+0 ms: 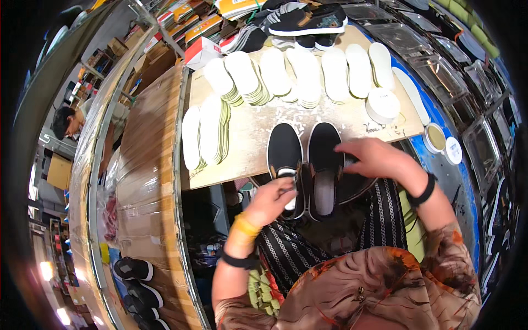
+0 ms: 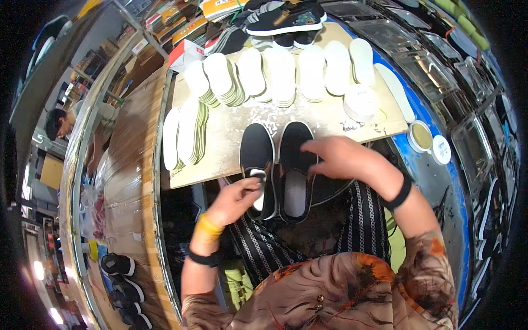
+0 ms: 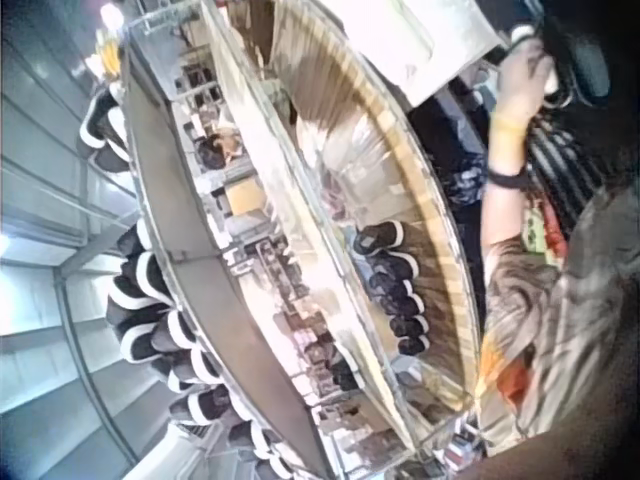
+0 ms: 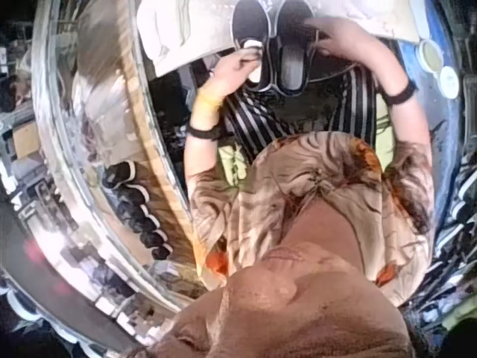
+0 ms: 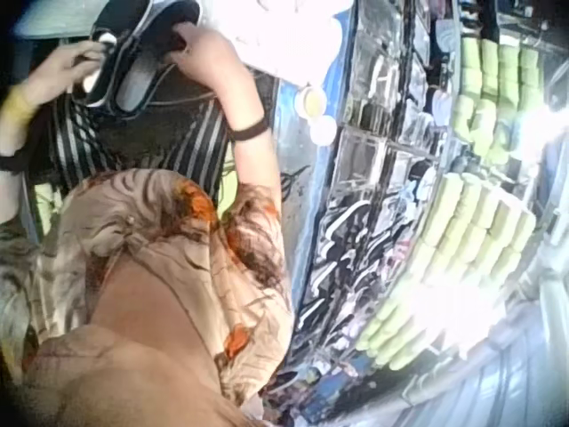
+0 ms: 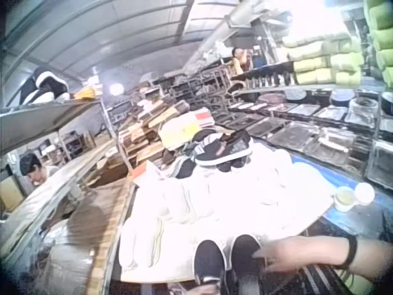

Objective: Trimming excess rubber from shoe outsoles with scissors and inserting insoles into finished shoe uppers.

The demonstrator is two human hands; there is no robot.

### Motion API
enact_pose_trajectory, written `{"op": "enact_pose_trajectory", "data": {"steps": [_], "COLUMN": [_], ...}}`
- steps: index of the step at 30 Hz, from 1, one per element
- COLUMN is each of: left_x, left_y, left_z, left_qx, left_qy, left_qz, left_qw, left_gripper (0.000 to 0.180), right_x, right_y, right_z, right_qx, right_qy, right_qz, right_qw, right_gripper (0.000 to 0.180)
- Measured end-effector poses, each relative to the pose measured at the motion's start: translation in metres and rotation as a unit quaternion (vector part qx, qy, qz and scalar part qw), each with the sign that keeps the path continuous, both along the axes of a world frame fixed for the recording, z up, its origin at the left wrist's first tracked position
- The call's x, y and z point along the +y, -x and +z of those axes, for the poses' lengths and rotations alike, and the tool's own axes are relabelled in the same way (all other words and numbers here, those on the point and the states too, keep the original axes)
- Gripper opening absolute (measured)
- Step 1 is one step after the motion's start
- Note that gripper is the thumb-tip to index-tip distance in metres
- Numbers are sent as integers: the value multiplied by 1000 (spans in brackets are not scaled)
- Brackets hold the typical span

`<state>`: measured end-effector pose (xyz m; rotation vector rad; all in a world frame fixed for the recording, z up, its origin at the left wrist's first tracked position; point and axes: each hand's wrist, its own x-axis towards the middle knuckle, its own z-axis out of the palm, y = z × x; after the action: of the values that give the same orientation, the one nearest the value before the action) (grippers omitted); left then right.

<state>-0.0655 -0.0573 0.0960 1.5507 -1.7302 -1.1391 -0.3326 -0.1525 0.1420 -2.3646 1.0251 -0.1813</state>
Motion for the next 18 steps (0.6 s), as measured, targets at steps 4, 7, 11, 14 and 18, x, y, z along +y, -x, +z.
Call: {"op": "enact_pose_trajectory", "data": {"steps": [4,7,11,14,18], "left_x": [-6,-34,-57,-70,-77], "left_y": [-97,-189,-236,-235,-260], "left_z": [21,14,-18,-43,-57], "left_qx": [-62,-198,-293,-423,-320], "left_qy": [31,80,141,74,154], "left_qz": [101,213,214,207,179], "left_qw": [993,953,921,879,917], "left_gripper": [31,37,46,49,35], "right_x": [-58,-74,-71,-63,-72], "right_y": [-81,-173,-303,-354,-374], "right_z": [28,35,-3,-43,-82], "right_qx": [95,123,81,52,49], "right_qy": [16,41,35,102,216], "right_qz": [106,157,174,156,167], "right_qw": [990,979,981,981,961], "right_gripper": [41,36,47,43,28]}}
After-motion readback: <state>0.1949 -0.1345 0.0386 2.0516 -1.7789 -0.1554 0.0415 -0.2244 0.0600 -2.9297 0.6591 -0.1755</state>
